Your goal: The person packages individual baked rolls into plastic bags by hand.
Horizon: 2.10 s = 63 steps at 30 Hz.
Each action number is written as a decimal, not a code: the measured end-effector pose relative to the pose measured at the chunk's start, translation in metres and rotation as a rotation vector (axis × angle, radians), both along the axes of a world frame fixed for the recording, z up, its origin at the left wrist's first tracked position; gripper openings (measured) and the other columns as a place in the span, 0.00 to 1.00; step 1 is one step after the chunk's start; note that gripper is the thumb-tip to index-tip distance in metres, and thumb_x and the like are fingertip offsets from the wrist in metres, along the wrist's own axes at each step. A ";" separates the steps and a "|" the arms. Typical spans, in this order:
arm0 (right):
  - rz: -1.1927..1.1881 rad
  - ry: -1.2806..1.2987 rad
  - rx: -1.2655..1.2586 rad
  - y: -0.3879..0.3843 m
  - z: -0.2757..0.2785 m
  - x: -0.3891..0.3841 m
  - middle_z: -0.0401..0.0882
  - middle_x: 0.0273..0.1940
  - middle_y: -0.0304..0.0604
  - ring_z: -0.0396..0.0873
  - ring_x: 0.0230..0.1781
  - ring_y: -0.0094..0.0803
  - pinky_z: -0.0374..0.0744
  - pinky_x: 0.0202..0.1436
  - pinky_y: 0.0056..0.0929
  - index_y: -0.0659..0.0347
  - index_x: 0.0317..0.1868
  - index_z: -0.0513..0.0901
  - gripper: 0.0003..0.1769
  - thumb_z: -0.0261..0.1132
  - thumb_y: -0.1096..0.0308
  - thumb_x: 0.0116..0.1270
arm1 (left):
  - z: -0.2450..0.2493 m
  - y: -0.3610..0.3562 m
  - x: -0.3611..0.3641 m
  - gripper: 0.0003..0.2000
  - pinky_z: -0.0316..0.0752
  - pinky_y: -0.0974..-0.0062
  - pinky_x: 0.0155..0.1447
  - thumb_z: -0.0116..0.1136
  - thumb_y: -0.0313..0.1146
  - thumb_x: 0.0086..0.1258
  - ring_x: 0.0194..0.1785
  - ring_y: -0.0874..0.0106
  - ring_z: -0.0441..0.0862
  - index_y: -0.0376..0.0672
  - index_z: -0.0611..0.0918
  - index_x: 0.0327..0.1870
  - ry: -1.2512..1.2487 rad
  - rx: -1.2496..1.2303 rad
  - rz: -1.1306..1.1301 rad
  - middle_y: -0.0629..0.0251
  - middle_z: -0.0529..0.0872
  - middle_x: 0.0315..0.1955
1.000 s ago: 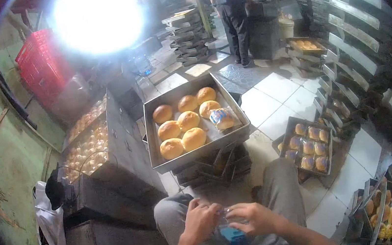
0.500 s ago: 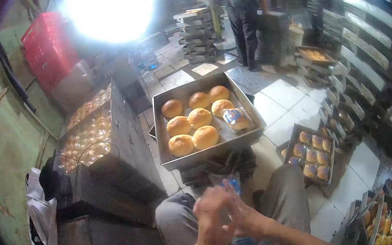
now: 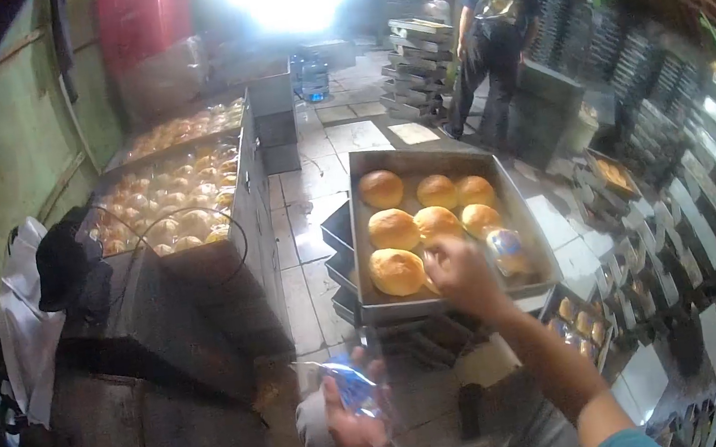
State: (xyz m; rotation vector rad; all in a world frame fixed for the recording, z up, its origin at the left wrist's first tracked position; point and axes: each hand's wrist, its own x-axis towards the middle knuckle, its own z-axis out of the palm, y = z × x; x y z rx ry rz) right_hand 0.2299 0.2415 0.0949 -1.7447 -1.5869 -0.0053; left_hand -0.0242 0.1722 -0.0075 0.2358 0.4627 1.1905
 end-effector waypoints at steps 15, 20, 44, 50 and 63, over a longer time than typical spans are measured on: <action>0.078 -0.270 -0.706 0.305 0.007 0.089 0.89 0.54 0.58 0.88 0.51 0.43 0.86 0.56 0.37 0.69 0.55 0.87 0.38 0.73 0.41 0.59 | 0.030 0.014 0.008 0.29 0.83 0.52 0.61 0.42 0.56 0.86 0.71 0.46 0.78 0.43 0.66 0.76 -0.025 -0.065 -0.185 0.49 0.75 0.71; 0.190 0.046 -0.374 0.170 0.025 0.101 0.87 0.49 0.50 0.86 0.50 0.38 0.83 0.55 0.35 0.67 0.49 0.87 0.27 0.74 0.50 0.61 | 0.022 0.011 0.014 0.29 0.81 0.51 0.64 0.44 0.56 0.86 0.72 0.46 0.77 0.44 0.65 0.76 -0.170 0.040 -0.171 0.49 0.74 0.71; 0.350 -0.035 0.250 -0.299 -0.017 -0.082 0.83 0.64 0.58 0.82 0.67 0.53 0.84 0.68 0.46 0.68 0.64 0.82 0.29 0.76 0.72 0.62 | 0.059 -0.121 0.049 0.42 0.84 0.55 0.66 0.47 0.71 0.78 0.62 0.55 0.84 0.39 0.70 0.74 -0.036 0.172 -0.252 0.48 0.83 0.62; 0.286 0.123 0.269 -0.317 -0.039 -0.084 0.78 0.69 0.63 0.77 0.71 0.57 0.80 0.73 0.46 0.72 0.67 0.79 0.29 0.69 0.71 0.66 | 0.003 -0.138 0.080 0.35 0.83 0.55 0.64 0.36 0.62 0.86 0.61 0.56 0.84 0.35 0.71 0.72 0.202 0.311 -0.029 0.47 0.81 0.63; 0.842 0.885 -0.140 -0.320 -0.034 -0.065 0.82 0.36 0.46 0.82 0.43 0.37 0.79 0.53 0.37 0.66 0.45 0.83 0.13 0.66 0.62 0.78 | 0.033 -0.139 0.099 0.31 0.86 0.62 0.57 0.47 0.57 0.83 0.56 0.61 0.87 0.37 0.75 0.70 0.615 0.784 0.293 0.54 0.86 0.56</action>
